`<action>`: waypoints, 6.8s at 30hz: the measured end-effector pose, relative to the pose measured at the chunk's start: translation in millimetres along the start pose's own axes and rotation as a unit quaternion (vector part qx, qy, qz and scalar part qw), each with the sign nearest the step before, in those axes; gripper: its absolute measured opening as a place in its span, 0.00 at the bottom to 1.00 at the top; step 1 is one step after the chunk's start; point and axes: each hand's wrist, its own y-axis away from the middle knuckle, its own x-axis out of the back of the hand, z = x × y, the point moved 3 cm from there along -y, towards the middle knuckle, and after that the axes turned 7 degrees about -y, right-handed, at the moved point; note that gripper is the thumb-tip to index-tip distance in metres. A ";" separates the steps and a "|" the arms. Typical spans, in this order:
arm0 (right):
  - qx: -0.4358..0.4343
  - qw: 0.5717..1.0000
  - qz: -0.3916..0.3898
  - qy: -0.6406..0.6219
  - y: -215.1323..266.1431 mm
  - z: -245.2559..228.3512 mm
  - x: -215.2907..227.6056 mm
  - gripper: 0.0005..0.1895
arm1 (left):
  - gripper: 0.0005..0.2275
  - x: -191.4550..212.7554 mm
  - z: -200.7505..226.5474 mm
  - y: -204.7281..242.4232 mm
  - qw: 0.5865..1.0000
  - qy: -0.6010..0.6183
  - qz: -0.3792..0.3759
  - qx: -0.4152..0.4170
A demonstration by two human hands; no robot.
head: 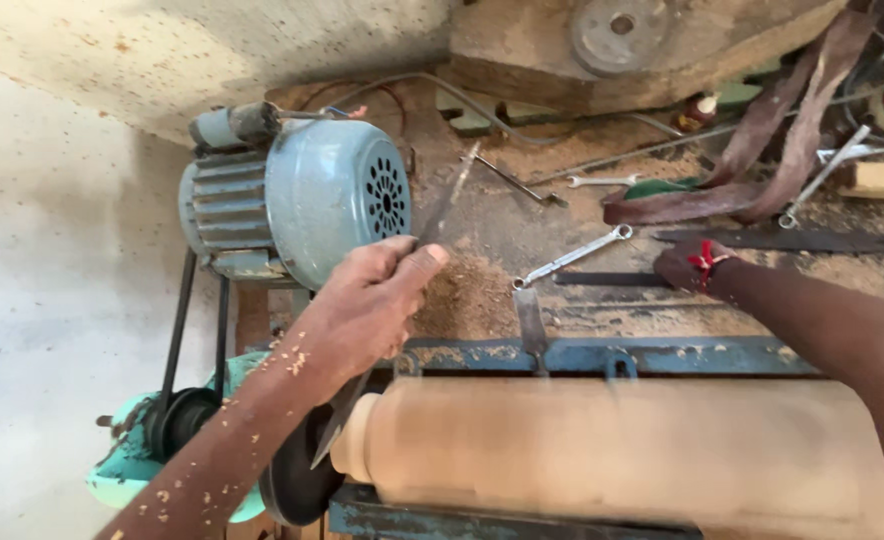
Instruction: The person uses a chisel to shape a rotating wooden leg on a lathe, applying pressure to carve grooves and smooth the surface.
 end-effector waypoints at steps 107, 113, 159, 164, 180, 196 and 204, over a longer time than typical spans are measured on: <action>-0.372 0.310 0.349 -0.802 445.4 -724.8 -98.0 0.15 | 0.23 -174.5 -505.2 69.3 0.916 -0.383 -0.115 0.031; -0.335 0.341 0.342 -0.809 413.8 -716.8 -86.3 0.15 | 0.14 -149.4 -484.3 122.1 0.944 -0.302 -0.100 -0.087; -0.205 0.374 0.337 -0.839 257.3 -745.3 90.5 0.34 | 0.29 -45.4 -362.8 188.8 0.790 -0.391 0.057 -0.469; -0.196 0.394 0.362 -0.822 253.8 -745.2 91.6 0.34 | 0.32 -45.1 -363.4 185.9 0.798 -0.349 0.057 -0.489; -0.183 0.426 0.379 -0.800 255.0 -742.5 99.2 0.33 | 0.37 -40.1 -354.8 190.8 0.810 -0.336 0.054 -0.478; -0.196 0.434 0.363 -0.801 253.7 -739.9 100.8 0.34 | 0.29 -41.8 -358.3 186.0 0.807 -0.335 0.072 -0.481; -0.207 0.432 0.362 -0.800 253.7 -738.9 100.1 0.33 | 0.32 -40.4 -356.1 187.4 0.806 -0.342 0.065 -0.478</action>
